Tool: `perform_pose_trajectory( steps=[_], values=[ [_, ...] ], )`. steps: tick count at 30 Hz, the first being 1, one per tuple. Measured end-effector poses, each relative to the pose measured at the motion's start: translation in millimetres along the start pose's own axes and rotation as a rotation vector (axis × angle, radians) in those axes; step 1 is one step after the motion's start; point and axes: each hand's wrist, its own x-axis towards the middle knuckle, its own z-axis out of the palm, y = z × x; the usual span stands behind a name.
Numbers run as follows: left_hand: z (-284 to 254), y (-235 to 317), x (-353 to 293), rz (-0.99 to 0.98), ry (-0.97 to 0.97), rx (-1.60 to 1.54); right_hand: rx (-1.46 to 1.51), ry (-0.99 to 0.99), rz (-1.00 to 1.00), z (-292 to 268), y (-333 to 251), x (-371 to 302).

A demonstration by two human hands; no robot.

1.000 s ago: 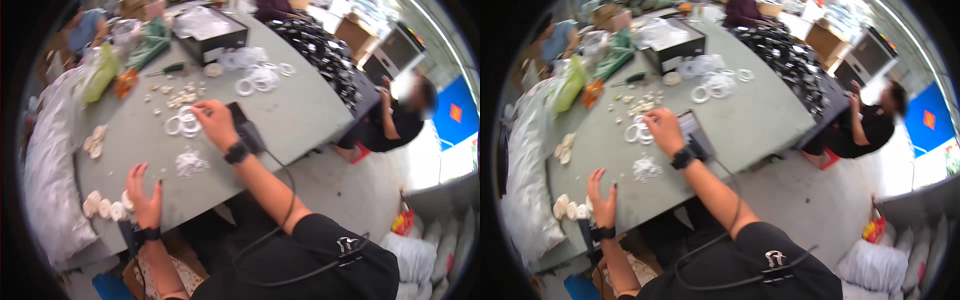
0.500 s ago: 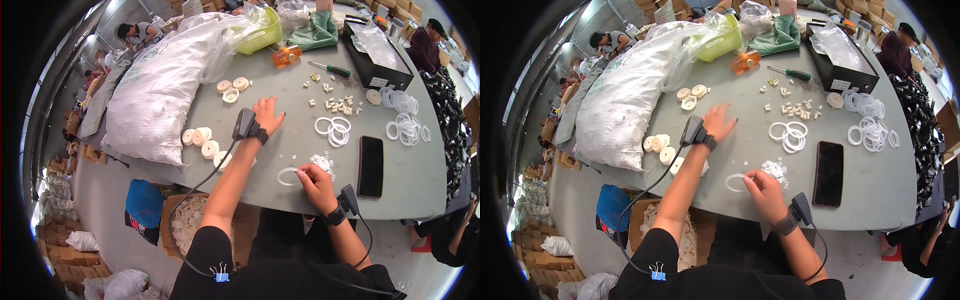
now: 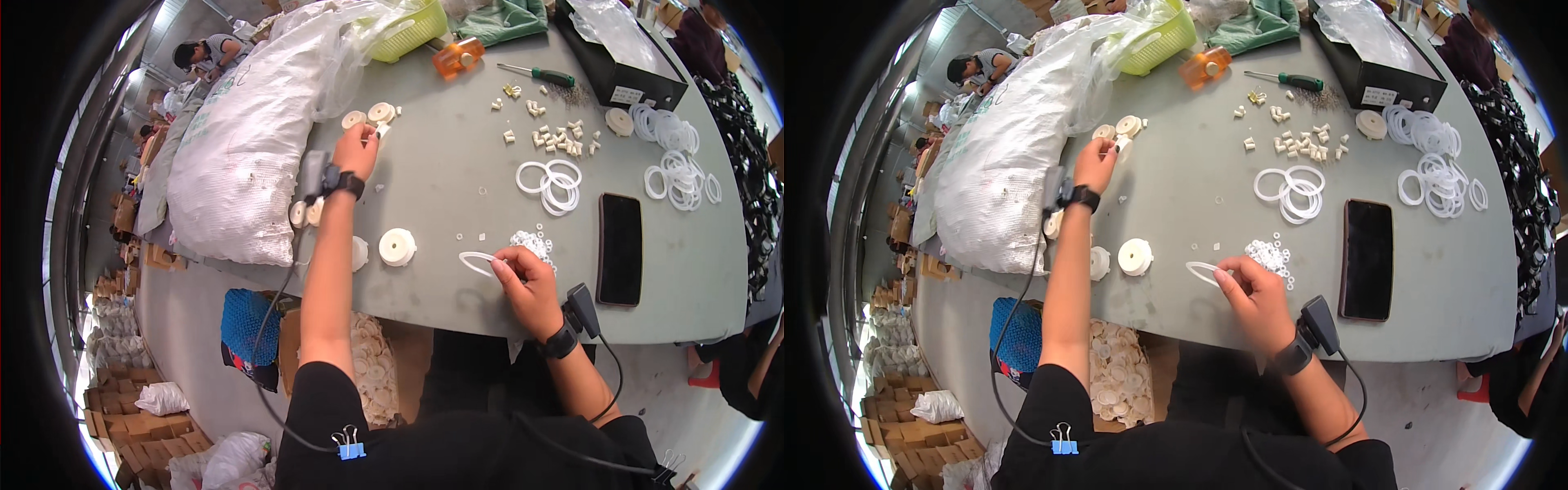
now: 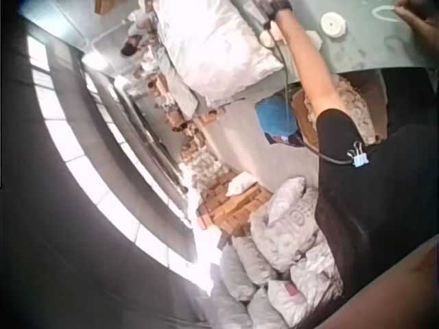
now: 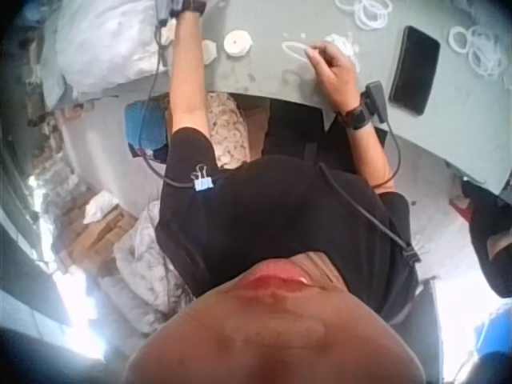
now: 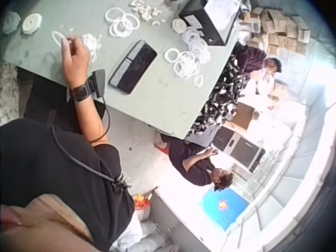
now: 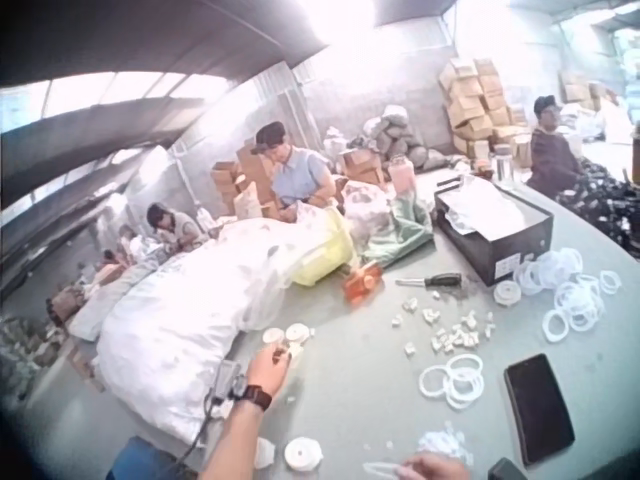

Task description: Assembling small plastic components by inserting rings and clips into a circular base.

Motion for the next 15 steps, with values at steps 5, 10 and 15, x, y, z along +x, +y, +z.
perform_pose_trajectory(
  steps=[5,10,15],
  values=[
    [-18,81,-101,-0.174,-0.429,-1.152,0.141,-0.056,-0.162,-11,-9,-2],
    [1,121,-195,-0.340,-0.580,-1.491,0.243,-0.123,-0.122,-19,-23,-13],
    [5,148,-240,-0.454,-0.500,-1.619,0.091,0.026,-0.052,-24,-33,-36]
  ],
)
